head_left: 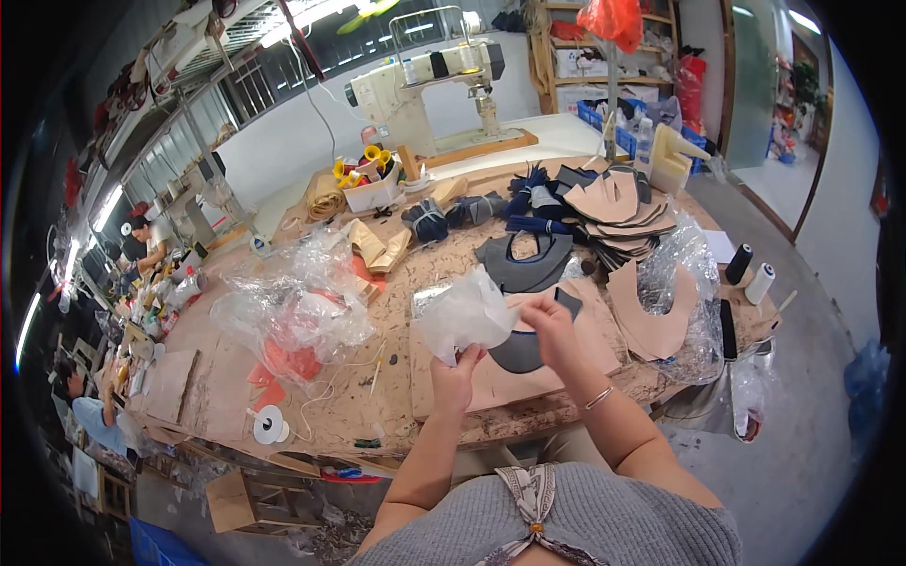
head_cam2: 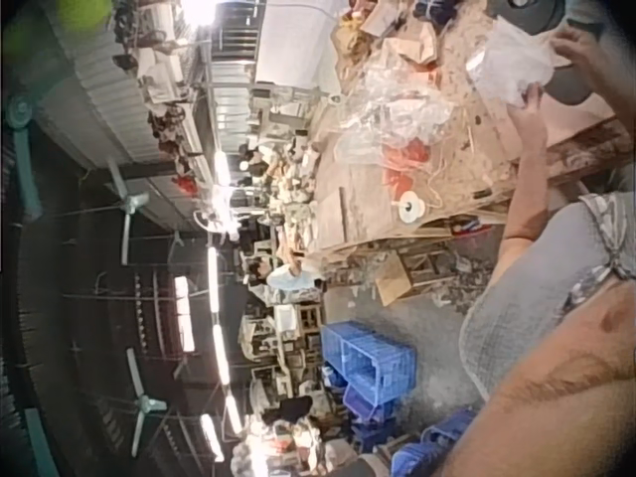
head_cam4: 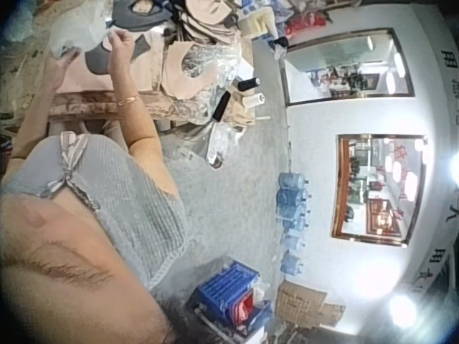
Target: The person assembles shoe parts by hand at a workbench. They repeatedly pick up a beige leather piece, place a white foam insert into a central cutout, and then place a dark grey curved piece on top. The person smooths the layers together and sets the assembled unit aside before repeating the process with new parts.
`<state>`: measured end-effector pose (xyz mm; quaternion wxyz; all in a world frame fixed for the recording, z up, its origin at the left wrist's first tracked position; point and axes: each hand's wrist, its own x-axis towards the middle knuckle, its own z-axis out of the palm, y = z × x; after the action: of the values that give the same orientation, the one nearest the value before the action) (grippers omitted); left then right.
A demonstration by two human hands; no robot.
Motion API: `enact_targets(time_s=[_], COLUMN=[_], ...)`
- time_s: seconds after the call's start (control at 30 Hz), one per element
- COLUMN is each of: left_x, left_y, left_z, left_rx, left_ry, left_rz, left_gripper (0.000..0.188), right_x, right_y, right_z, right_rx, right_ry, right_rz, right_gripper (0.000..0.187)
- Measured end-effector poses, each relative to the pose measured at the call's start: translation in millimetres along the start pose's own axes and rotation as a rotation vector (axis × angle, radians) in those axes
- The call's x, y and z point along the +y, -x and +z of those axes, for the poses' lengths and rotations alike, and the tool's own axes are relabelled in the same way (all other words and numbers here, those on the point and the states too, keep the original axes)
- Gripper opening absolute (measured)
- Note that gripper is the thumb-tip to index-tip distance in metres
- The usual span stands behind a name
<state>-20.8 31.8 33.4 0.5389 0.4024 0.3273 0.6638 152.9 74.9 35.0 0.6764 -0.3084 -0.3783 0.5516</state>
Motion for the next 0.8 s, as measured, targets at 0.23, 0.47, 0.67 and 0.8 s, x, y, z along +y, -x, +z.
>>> enact_targets(time_s=[0.23, 0.47, 0.67, 0.8], left_x=[-9.6, -17.9, -19.8, -33.0], left_y=[-37.9, -110.4, -59.5, 15.7], left_z=[-44.8, -96.0, -16.1, 28.7], left_rx=[-0.056, 0.023, -0.739, -0.783], left_ry=[0.120, -0.985, -1.287, -1.516], left_rz=[-0.165, -0.080, 0.602, 0.440], left_gripper=[0.033, 0.047, 0.062, 0.055], right_x=[-85.2, -111.0, -86.6, -79.8], right_y=[-45.4, -10.2, 5.3, 9.7], right_z=[-90.3, -127.5, -121.1, -97.8], right_rx=[0.300, 0.396, 0.287, 0.238], right_ry=[-0.293, -0.222, -0.330, -0.528], right_rz=[-0.161, -0.126, 0.042, 0.190], right_gripper=[0.018, 0.009, 0.016, 0.021])
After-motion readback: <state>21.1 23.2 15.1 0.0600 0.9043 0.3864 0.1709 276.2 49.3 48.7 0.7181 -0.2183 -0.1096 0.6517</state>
